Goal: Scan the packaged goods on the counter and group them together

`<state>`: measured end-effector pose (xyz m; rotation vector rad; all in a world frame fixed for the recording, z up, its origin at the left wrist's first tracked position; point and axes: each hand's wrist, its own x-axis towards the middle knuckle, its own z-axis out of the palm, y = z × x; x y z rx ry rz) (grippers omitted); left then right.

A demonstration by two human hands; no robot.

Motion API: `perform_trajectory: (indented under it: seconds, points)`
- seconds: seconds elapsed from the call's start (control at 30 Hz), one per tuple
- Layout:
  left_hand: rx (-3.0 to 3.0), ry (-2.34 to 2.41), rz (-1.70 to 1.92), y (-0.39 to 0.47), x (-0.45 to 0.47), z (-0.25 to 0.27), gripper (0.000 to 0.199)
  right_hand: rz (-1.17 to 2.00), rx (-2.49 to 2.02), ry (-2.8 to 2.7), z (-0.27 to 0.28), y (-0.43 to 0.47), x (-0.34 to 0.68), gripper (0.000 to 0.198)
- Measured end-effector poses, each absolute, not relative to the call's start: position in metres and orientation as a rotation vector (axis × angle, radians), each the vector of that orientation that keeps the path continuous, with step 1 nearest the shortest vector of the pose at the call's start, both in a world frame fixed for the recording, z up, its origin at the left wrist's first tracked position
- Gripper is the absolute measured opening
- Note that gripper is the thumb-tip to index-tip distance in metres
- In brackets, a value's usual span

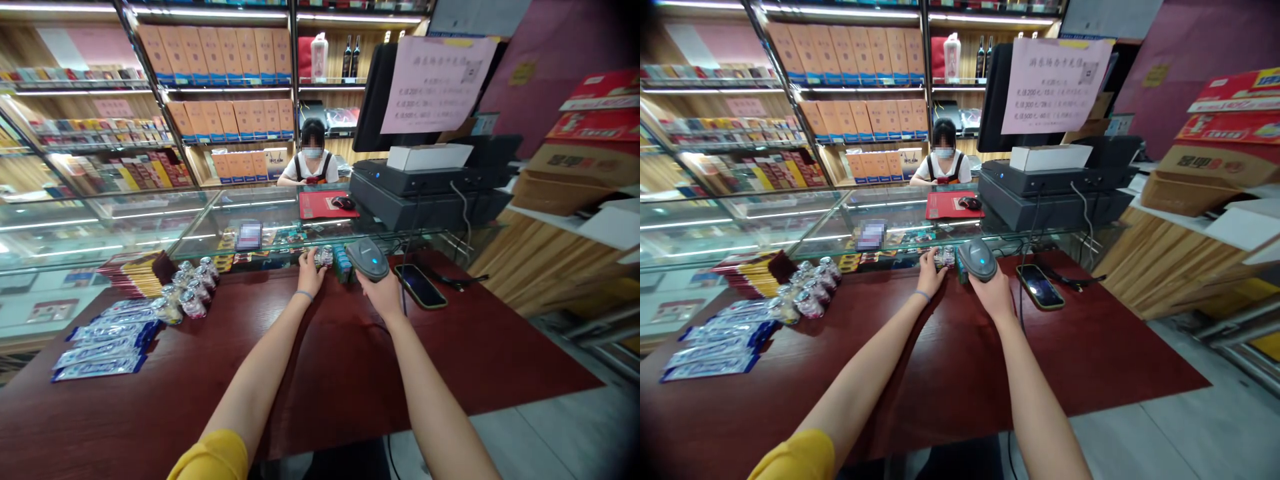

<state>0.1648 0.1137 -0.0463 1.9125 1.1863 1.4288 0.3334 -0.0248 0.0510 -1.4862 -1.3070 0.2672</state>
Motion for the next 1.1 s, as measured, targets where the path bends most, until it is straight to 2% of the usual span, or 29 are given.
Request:
perform_trajectory:
  seconds: [0.3, 0.47, 0.6, 0.77, 0.9, 1.0, 1.1]
  points:
    - [1.926, 1.166, 1.513, 0.100, 0.156, -0.038, 0.044, 0.274, -1.555, -1.303, 0.045, -0.025, 0.330, 0.043]
    - [1.766, 1.096, 1.664, 0.068, 0.122, -0.021, 0.046, 0.287, -1.533, -1.329, 0.045, -0.026, 0.321, 0.043]
    - [1.544, 1.002, 1.649, 0.038, 0.075, -0.009, 0.056, 0.308, -1.526, -1.381, 0.047, -0.029, 0.311, 0.041]
    - [1.275, 0.893, 1.485, 0.013, 0.007, -0.002, 0.072, 0.310, -1.471, -1.506, 0.038, -0.030, 0.298, 0.053]
    - [1.140, 0.821, 1.296, 0.005, -0.034, -0.001, 0.080, 0.401, -1.480, -1.641, 0.036, -0.037, 0.280, 0.050]
    - [1.014, 0.795, 1.229, 0.004, -0.050, -0.004, 0.078, 0.447, -1.494, -1.754, 0.037, -0.046, 0.265, 0.049]
    - [0.926, 0.797, 1.212, 0.008, -0.054, -0.005, 0.065, 0.487, -1.453, -1.959, 0.040, -0.054, 0.252, 0.053]
